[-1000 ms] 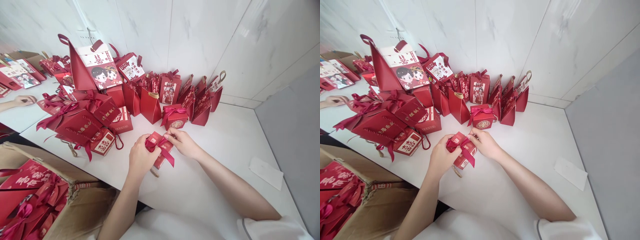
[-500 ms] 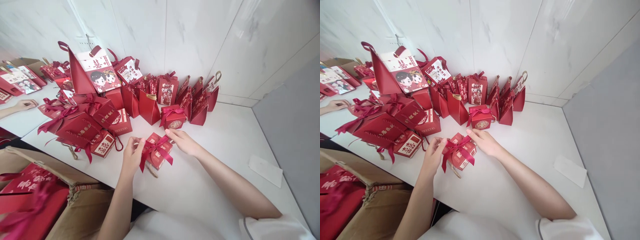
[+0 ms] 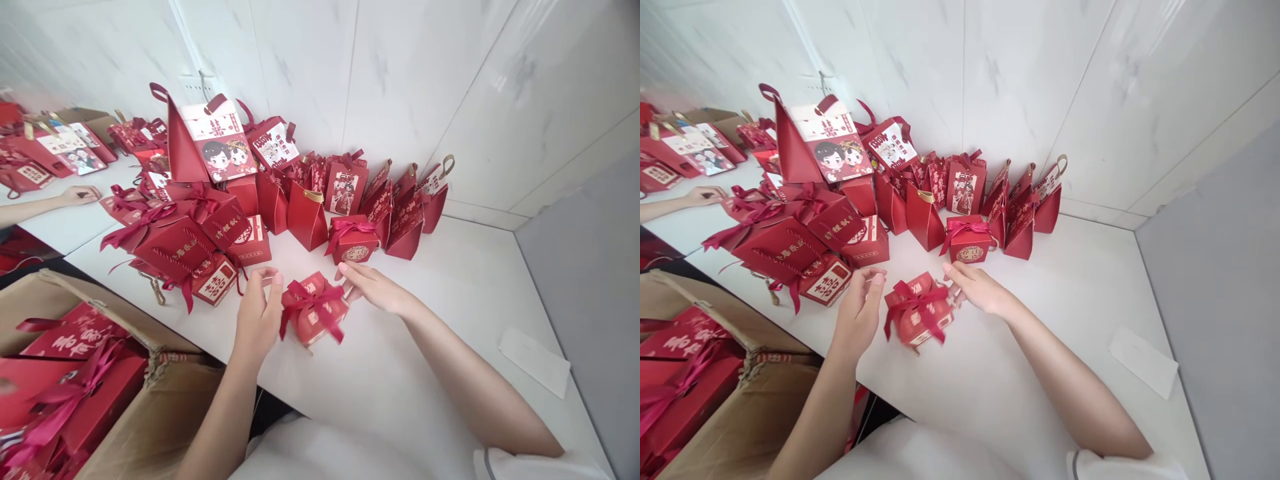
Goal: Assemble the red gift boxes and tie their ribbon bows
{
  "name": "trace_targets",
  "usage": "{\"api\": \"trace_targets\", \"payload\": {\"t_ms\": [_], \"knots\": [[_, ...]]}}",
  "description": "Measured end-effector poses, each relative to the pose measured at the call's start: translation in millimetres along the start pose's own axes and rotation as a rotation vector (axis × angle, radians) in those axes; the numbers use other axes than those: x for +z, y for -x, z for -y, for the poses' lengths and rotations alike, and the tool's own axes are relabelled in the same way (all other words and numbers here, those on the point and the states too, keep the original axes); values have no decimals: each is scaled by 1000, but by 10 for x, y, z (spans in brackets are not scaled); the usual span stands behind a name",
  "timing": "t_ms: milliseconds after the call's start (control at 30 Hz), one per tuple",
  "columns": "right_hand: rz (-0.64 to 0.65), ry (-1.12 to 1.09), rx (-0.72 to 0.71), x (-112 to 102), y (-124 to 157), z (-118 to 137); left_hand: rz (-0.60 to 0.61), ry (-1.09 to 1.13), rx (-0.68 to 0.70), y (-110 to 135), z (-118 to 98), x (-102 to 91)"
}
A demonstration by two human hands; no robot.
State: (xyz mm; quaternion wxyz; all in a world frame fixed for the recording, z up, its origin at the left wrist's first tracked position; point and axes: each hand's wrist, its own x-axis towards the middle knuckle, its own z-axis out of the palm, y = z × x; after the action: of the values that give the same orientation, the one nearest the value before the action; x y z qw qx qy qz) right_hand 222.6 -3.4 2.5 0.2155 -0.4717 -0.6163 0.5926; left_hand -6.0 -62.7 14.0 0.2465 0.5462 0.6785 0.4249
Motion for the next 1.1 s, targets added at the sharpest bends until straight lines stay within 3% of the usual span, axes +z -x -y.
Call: {"api": "trace_targets", "payload": {"t_ms": [67,133,200,333,433,500,667,833,933,1033,1100], "knots": [[21,4,24,-61,62,56,5,-79,5,36,-109,-135],[-62,89,-26,-128,87,65,22,-159,-10,70,-217,-254],[-116,160,-73,-177,44,-6,115,-284,-31,138,-326,-315],[-75,125,-107,-136,-214,-363,382,-633,-29,409,-516,-187],[-122,129,-189,-39,-410,-646,413,-803,3,573,-565,-53],[-154,131,-218,-11,-483,-771,414,-823,20,601,-543,-74],[-193,53,-253,-68,-523,-888,489,-658,111,618,-360,-370],[-211,24,-254,-69,-499,-936,368,-589,37,800,-185,-522],[-206,45,-252,-47,-454,-953,368,-406,8,955,-202,-825],[-201,65,-251,-37,-412,-956,355,-223,-141,1173,-286,-1404],[-212,69,-243,-33,-396,-953,158,-141,-228,1336,-324,-1881]]}}
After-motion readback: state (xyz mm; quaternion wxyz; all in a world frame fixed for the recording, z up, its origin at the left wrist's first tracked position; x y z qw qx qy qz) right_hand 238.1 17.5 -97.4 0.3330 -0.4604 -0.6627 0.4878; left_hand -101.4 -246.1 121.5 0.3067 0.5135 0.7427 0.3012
